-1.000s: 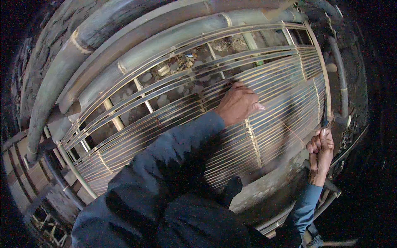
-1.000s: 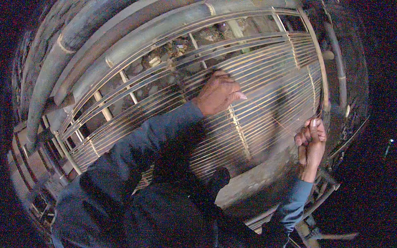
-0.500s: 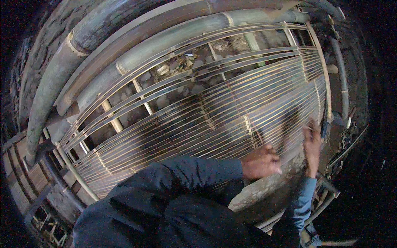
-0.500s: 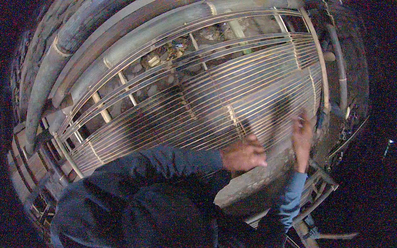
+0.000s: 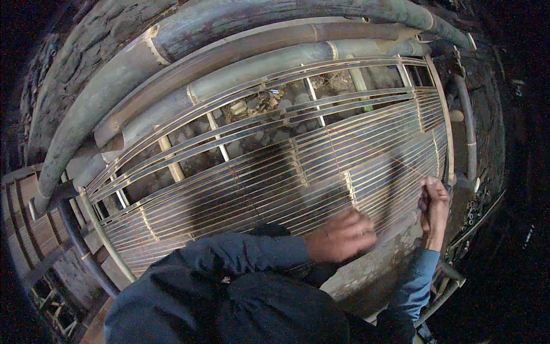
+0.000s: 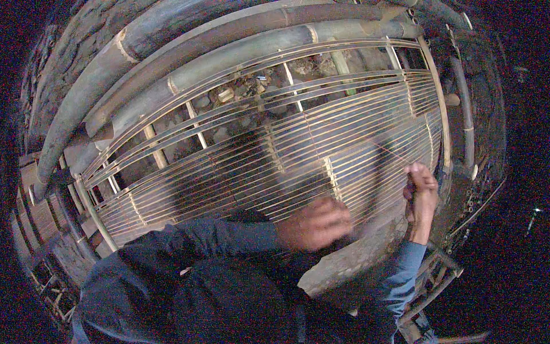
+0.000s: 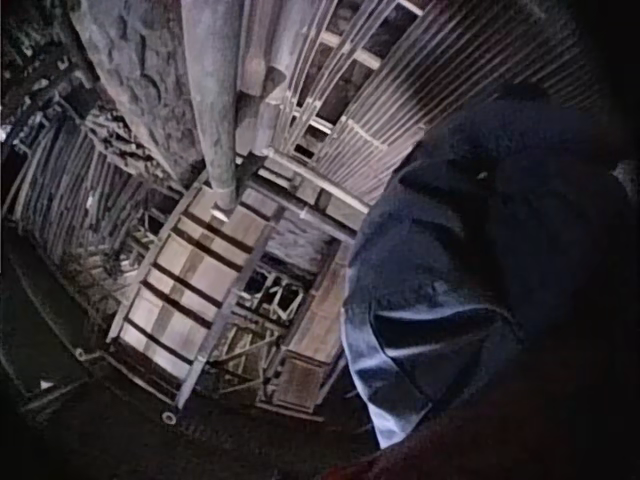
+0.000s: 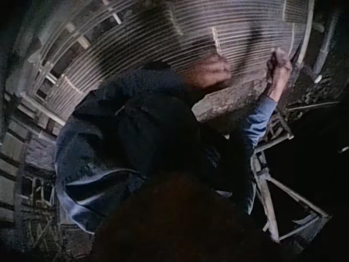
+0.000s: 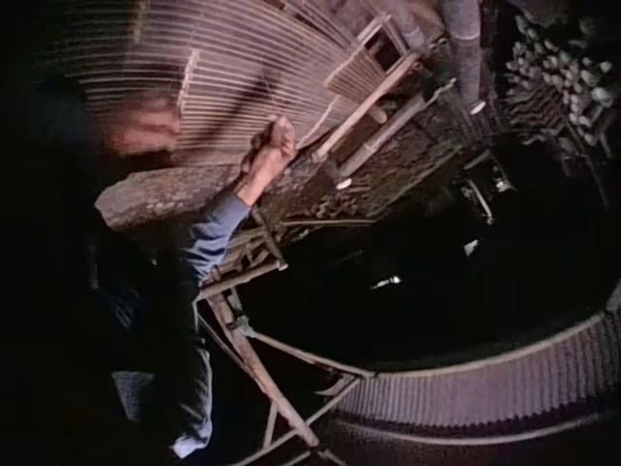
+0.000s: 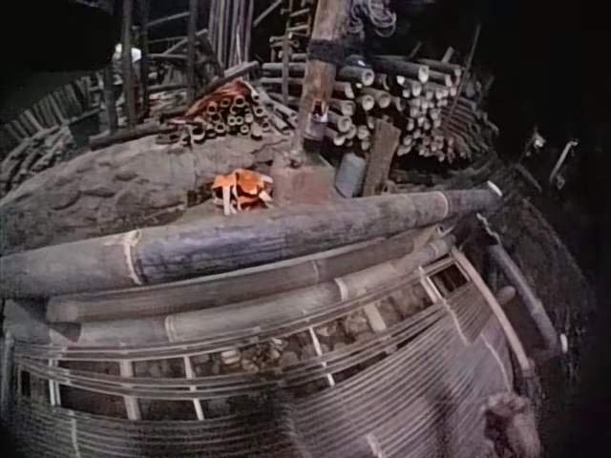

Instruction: The person threads and ties thin bamboo strips through the gaps of a larger bamboo lattice structure by hand to secure the slats.

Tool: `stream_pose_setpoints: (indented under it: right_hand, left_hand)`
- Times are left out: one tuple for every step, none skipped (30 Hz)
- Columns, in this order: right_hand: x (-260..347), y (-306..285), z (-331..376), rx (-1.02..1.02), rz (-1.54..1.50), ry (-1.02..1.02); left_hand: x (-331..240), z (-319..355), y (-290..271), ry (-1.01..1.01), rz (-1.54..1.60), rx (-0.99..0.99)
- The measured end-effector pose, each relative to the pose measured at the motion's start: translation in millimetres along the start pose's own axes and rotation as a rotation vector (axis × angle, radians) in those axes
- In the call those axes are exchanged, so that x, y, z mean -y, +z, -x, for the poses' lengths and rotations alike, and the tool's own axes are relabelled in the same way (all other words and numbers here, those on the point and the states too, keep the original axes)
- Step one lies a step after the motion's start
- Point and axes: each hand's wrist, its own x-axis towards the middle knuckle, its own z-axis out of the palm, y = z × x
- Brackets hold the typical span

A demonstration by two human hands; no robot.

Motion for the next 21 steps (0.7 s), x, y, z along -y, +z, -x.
stream_pose_setpoints:
  right_hand:
    - [0.4, -5.3, -1.4, 0.036, -0.139, -0.078]
    - [-1.9, -6.7, -1.4, 0.005, -0.349, -0.161]
    - [8.5, 5.1, 3.9, -0.027, -0.562, -0.244]
    - [24.3, 17.4, 9.0, -0.05, -0.828, -0.183]
    - [22.1, 15.0, 5.1, 0.056, -0.957, -0.203]
    - [15.9, 11.0, -2.1, 0.169, -1.091, -0.217]
    - [20.0, 16.3, -4.6, 0.282, -1.22, -0.229]
    - [22.2, 24.5, -6.3, 0.306, -0.957, -0.309]
    - [24.9, 36.6, -8.9, 0.301, -0.881, -0.229]
    - [32.1, 52.9, -10.4, 0.24, -0.649, -0.182]
    - [41.0, 70.7, -10.8, 0.178, -0.417, -0.135]
    - [54.8, 95.6, -10.3, 0.209, -0.172, -0.125]
    - [67.3, 118.8, -8.0, 0.232, 0.078, -0.116]
    - [71.5, 139.2, -9.0, 0.301, 0.187, -0.2]
    - [71.6, 151.8, -10.8, 0.353, 0.302, -0.277]
    - [70.9, 161.1, -15.1, 0.44, 0.334, -0.342]
    - [67.2, 165.8, -20.3, 0.484, 0.34, -0.345]
    - [59.9, 176.8, -30.1, 0.548, 0.332, -0.357]
    - [55.7, 183.2, -35.6, 0.598, 0.335, -0.362]
    - [52.0, 186.6, -43.7, 0.609, 0.334, -0.344]
    - [52.2, 192.2, -49.0, 0.608, 0.349, -0.282]
  left_hand:
    - [9.4, -1.1, -10.4, -0.075, -0.001, -0.012]
    - [20.7, -0.3, -23.8, -0.11, -0.083, -0.13]
    - [33.7, -0.9, -41.0, -0.145, -0.167, -0.246]
    - [46.9, -1.4, -58.7, -0.263, -0.248, -0.266]
    - [61.1, -4.4, -73.5, -0.369, -0.315, -0.284]
    - [70.4, -8.9, -88.0, -0.462, -0.406, -0.315]
    - [78.3, -12.5, -98.3, -0.557, -0.495, -0.345]
    - [85.7, -15.4, -105.0, -0.561, -0.566, -0.329]
    - [92.7, -17.4, -109.7, -0.564, -0.638, -0.314]
    - [97.1, -19.5, -112.7, -0.569, -0.712, -0.299]
    - [99.7, -21.9, -113.1, -0.561, -0.727, -0.296]
    - [100.6, -20.3, -115.1, -0.567, -0.755, -0.3]
    - [100.7, -19.9, -116.2, -0.571, -0.775, -0.302]
    - [102.0, -22.4, -119.3, -0.621, -0.752, -0.295]
    - [104.4, -27.8, -117.9, -0.661, -0.711, -0.282]
    - [104.8, -32.0, -117.8, -0.7, -0.677, -0.27]
    - [103.3, -35.7, -115.4, -0.685, -0.679, -0.3]
    - [105.9, -35.8, -115.2, -0.68, -0.704, -0.335]
    - [106.9, -37.1, -113.1, -0.668, -0.712, -0.367]
    - [111.5, -39.2, -115.3, -0.679, -0.653, -0.371]
    - [119.7, -41.0, -119.2, -0.696, -0.596, -0.379]
